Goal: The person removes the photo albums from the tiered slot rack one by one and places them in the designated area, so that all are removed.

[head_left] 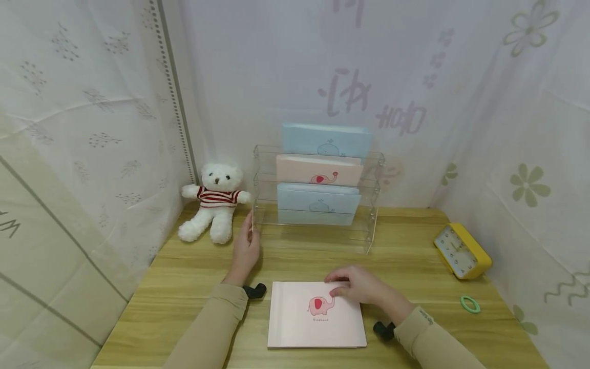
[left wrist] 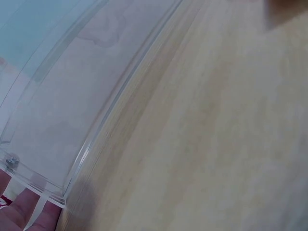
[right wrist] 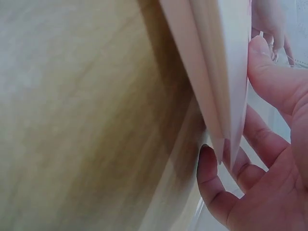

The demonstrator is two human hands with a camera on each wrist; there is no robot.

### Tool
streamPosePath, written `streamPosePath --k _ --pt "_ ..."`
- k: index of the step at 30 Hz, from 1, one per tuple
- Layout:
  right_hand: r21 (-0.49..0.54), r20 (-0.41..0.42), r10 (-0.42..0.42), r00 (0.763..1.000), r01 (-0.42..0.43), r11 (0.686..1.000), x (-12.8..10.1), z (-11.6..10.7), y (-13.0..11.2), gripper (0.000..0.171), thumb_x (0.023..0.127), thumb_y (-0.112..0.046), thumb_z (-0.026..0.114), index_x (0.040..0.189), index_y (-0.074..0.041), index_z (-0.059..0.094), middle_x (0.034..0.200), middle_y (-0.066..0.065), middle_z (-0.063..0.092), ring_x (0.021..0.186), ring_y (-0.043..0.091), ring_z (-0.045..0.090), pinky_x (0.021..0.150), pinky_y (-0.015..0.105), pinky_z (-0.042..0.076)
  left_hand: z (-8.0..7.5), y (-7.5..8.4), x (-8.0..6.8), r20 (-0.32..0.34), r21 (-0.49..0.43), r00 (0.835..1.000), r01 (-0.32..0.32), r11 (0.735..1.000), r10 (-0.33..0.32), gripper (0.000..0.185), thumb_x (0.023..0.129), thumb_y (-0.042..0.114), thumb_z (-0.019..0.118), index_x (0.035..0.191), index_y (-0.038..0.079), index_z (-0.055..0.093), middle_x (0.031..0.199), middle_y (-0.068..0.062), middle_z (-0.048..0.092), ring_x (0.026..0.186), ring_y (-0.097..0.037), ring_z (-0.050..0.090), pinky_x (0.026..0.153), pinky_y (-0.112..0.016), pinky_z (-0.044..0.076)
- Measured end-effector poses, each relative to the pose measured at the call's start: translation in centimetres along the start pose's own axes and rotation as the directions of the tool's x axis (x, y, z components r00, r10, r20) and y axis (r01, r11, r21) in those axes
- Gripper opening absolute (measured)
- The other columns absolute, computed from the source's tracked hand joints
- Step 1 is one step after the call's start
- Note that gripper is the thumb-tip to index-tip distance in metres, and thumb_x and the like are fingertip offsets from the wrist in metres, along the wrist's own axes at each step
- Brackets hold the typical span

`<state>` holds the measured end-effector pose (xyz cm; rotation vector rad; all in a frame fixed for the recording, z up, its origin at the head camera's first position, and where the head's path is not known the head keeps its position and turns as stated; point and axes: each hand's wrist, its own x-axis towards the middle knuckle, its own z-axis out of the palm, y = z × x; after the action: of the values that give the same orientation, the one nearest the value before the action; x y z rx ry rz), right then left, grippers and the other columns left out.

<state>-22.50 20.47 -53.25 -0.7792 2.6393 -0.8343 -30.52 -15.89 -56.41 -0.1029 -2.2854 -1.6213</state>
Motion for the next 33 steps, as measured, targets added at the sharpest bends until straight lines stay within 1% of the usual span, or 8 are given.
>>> streamPosePath --k 10,12,15,17,20,24,26,33 --pt "-0.12 0.04 -0.026 0.999 0.031 0.992 0.3 -1.1 -1.5 0.029 0.101 -0.03 0.082 0.129 -0.023 0.081 0.13 -0.005 0.08 0.122 0.02 0.073 0.107 0.047 0.062 -0.1 0.0 -0.2 0.005 -0.009 1.0 0.015 1.0 -0.015 0.064 0.115 0.013 0.048 0.175 0.031 0.033 0.175 -0.018 0.044 0.154 -0.046 0.05 0.125 -0.063 0.047" --pt "-0.132 0.004 -0.036 0.999 0.036 0.991 0.4 -1.8 -2.0 0.029 0.103 -0.028 0.079 0.131 -0.02 0.08 0.131 -0.003 0.08 0.12 0.021 0.073 0.105 0.047 0.063 0.0 -0.1 -0.2 0.01 -0.014 1.0 0.01 1.0 -0.009 0.065 0.115 0.012 0.048 0.175 0.031 0.032 0.176 -0.016 0.042 0.156 -0.045 0.049 0.126 -0.063 0.046" --pt "-0.15 -0.142 -0.085 0.986 0.064 0.987 1.0 -3.6 -2.6 0.027 0.105 -0.026 0.077 0.13 -0.015 0.08 0.128 0.002 0.08 0.117 0.025 0.073 0.1 0.048 0.064 0.0 -0.2 -0.1 0.014 -0.019 1.0 0.0 1.0 0.0 0.065 0.116 0.011 0.048 0.176 0.03 0.032 0.178 -0.013 0.039 0.157 -0.045 0.047 0.126 -0.063 0.046" --pt "-0.17 -0.277 -0.124 0.953 0.079 0.982 1.5 -4.8 -3.0 0.024 0.105 -0.025 0.077 0.126 -0.014 0.08 0.124 0.004 0.079 0.115 0.027 0.072 0.098 0.05 0.064 0.1 -0.3 -0.1 0.017 -0.019 1.0 -0.005 1.0 0.005 0.065 0.116 0.012 0.047 0.176 0.03 0.031 0.179 -0.012 0.038 0.158 -0.044 0.046 0.126 -0.063 0.046" --pt "-0.166 -0.471 -0.16 0.868 0.091 0.982 2.3 -6.8 -3.4 0.02 0.102 -0.02 0.08 0.12 -0.01 0.08 0.117 0.009 0.077 0.11 0.033 0.072 0.095 0.053 0.064 0.1 -0.3 -0.1 0.017 -0.014 1.0 -0.008 1.0 0.008 0.063 0.116 0.014 0.047 0.176 0.028 0.031 0.179 -0.013 0.038 0.158 -0.044 0.047 0.125 -0.063 0.047" --pt "-0.102 -0.635 -0.104 0.765 0.05 0.993 3.2 -9.1 -3.6 0.027 0.1 -0.019 0.083 0.119 -0.001 0.075 0.12 0.019 0.073 0.11 0.038 0.069 0.096 0.058 0.063 0.1 0.0 -0.1 0.014 -0.015 1.0 -0.008 1.0 0.008 0.063 0.116 0.014 0.047 0.176 0.026 0.031 0.178 -0.015 0.038 0.158 -0.044 0.047 0.126 -0.062 0.046" --pt "-0.047 -0.671 -0.043 0.74 0.016 0.999 3.6 -9.9 -3.5 0.036 0.1 -0.022 0.083 0.124 0.002 0.07 0.125 0.022 0.069 0.115 0.041 0.067 0.1 0.058 0.061 0.1 0.2 -0.1 0.011 -0.014 1.0 -0.006 1.0 0.006 0.064 0.116 0.014 0.047 0.176 0.027 0.032 0.178 -0.016 0.038 0.158 -0.044 0.047 0.126 -0.063 0.046" --pt "0.094 -0.689 0.139 0.711 -0.103 0.99 4.9 -11.6 -2.8 0.071 0.102 -0.042 0.08 0.152 -0.002 0.049 0.148 0.023 0.056 0.132 0.046 0.059 0.112 0.062 0.054 -0.1 0.5 -0.1 0.002 -0.012 1.0 0.004 1.0 -0.004 0.065 0.115 0.011 0.048 0.176 0.028 0.032 0.176 -0.019 0.041 0.156 -0.046 0.049 0.125 -0.064 0.046"
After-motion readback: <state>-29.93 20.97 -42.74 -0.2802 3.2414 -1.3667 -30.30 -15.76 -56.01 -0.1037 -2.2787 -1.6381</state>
